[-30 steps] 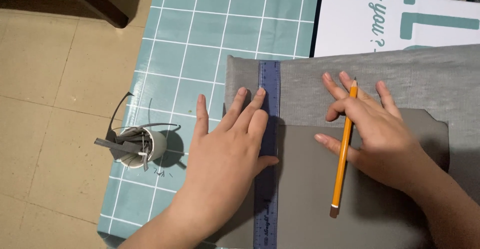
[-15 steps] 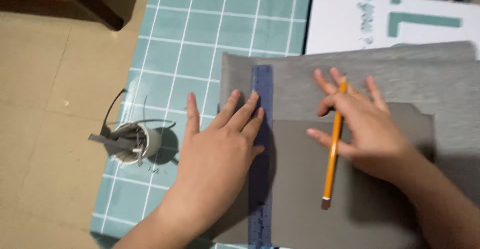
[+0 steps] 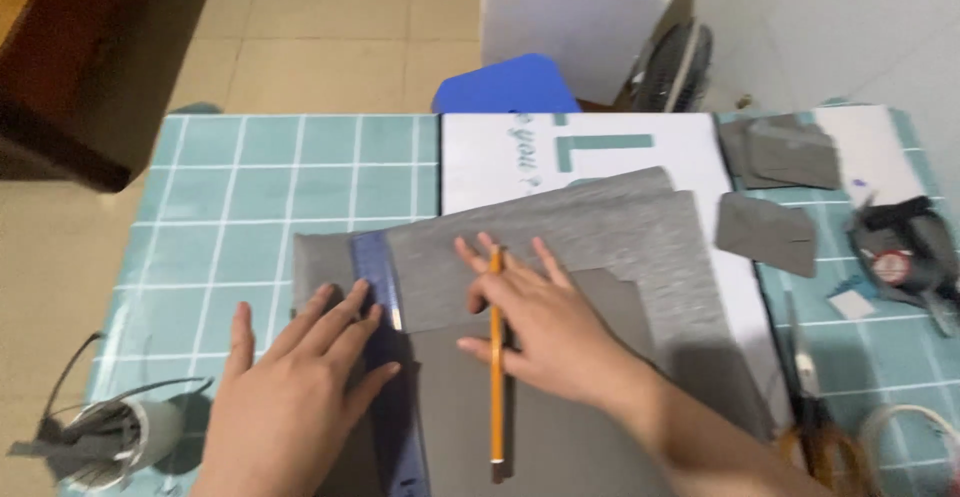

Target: Using a ruler and pencil to draw straight and wavy pattern lines on a piece of leather material.

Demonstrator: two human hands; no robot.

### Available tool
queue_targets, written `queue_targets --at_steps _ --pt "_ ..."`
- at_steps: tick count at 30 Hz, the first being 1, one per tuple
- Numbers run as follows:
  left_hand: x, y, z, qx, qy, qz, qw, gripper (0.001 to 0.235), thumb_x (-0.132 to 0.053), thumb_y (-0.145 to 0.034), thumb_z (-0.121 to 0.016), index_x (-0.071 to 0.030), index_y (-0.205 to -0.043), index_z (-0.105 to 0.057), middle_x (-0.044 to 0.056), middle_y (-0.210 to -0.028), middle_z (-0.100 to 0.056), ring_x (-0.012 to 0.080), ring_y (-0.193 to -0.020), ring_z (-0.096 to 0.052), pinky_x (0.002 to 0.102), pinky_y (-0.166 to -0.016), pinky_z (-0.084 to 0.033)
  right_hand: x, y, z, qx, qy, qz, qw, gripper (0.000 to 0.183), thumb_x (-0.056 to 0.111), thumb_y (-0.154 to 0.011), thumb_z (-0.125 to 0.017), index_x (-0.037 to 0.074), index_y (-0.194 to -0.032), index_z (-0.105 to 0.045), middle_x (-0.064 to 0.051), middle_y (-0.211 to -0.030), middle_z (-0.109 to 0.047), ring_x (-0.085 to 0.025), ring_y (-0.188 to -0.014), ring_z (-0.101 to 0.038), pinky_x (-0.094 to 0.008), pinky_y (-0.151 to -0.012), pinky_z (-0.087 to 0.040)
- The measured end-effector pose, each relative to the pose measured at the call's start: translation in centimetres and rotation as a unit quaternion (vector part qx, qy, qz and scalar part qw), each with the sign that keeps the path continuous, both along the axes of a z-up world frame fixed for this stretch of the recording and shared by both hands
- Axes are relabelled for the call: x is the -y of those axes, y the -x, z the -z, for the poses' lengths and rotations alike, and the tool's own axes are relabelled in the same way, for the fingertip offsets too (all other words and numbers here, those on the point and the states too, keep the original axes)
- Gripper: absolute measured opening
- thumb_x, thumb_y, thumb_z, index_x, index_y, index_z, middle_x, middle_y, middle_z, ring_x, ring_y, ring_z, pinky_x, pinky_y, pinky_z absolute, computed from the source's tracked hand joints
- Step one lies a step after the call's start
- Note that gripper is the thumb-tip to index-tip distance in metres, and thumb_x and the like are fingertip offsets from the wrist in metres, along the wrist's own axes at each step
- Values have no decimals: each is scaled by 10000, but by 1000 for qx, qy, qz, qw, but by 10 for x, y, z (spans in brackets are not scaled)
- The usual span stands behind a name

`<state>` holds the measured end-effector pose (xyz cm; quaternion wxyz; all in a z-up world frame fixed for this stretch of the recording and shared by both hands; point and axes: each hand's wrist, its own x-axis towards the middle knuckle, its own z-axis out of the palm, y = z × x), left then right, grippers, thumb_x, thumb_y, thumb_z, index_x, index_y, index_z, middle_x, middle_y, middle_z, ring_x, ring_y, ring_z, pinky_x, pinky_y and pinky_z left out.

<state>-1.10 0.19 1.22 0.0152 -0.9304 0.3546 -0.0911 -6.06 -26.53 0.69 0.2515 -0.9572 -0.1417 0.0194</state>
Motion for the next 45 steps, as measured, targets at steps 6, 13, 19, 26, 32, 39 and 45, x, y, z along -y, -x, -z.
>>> queue_targets --at_steps 6,13,19,26,32,39,45 --pt "2 -7 1 -62 4 -8 998 579 -599 -820 -648 -299 -1316 -648 -134 -1525 -535 155 -1437 -460 690 -1121 -329 1 4 -4 -4 -35 -2 999 307 426 -985 -632 156 -963 -487 -92 -1681 -306 -309 -1560 -235 -574 -1220 -62" --pt "3 -4 -16 -126 11 1 992 578 -541 -890 -634 -252 -1391 -610 -76 -1574 -493 220 -1476 -400 687 -1088 -324 0 1 -2 -34 -12 2 999 304 448 -975 -634 170 -974 -510 -71 -1698 -252 -291 -1566 -192 -559 -1225 -18" --pt "0 -3 -27 -143 51 26 988 522 -463 -927 -633 -206 -1382 -630 -26 -1562 -522 251 -1463 -423 663 -1079 -318 -1 2 1 -11 -17 3 1000 324 480 -968 -633 176 -966 -521 -44 -1695 -273 -272 -1562 -220 -558 -1226 -26" --pt "-1 -3 -26 -155 46 22 987 547 -479 -935 -625 -215 -1414 -607 -24 -1570 -508 243 -1478 -396 656 -1083 -310 -2 2 -1 -18 -23 10 1000 331 487 -962 -632 170 -979 -541 -36 -1689 -291 -259 -1560 -220 -539 -1232 -3" --pt "-2 -4 -26 -149 45 31 987 534 -463 -944 -613 -211 -1415 -606 -24 -1572 -507 251 -1463 -414 659 -1070 -322 -3 2 -1 -45 -25 19 998 845 479 -976 -578 143 -1632 -166 63 -1055 -644 -260 -1582 -221 -540 -1252 7" --pt "-6 -8 -34 -198 70 25 977 506 -411 -948 -634 -177 -1397 -625 -35 -1561 -523 231 -1486 -381 678 -1109 -252 -3 -2 -1 -24 -9 8 1000 313 478 -956 -641 185 -934 -531 -29 -1706 -260 -249 -1562 -214 -540 -1225 -7" --pt "-6 -6 -26 -152 63 39 986 569 -431 -851 -750 -166 -1346 -655 17 -1518 -558 274 -1436 -444 693 -1106 -273 -2 -1 5 -12 -15 7 1000 313 452 -936 -651 194 -1069 -533 2 -1564 -470 -261 -1566 -249 -574 -1222 -36"
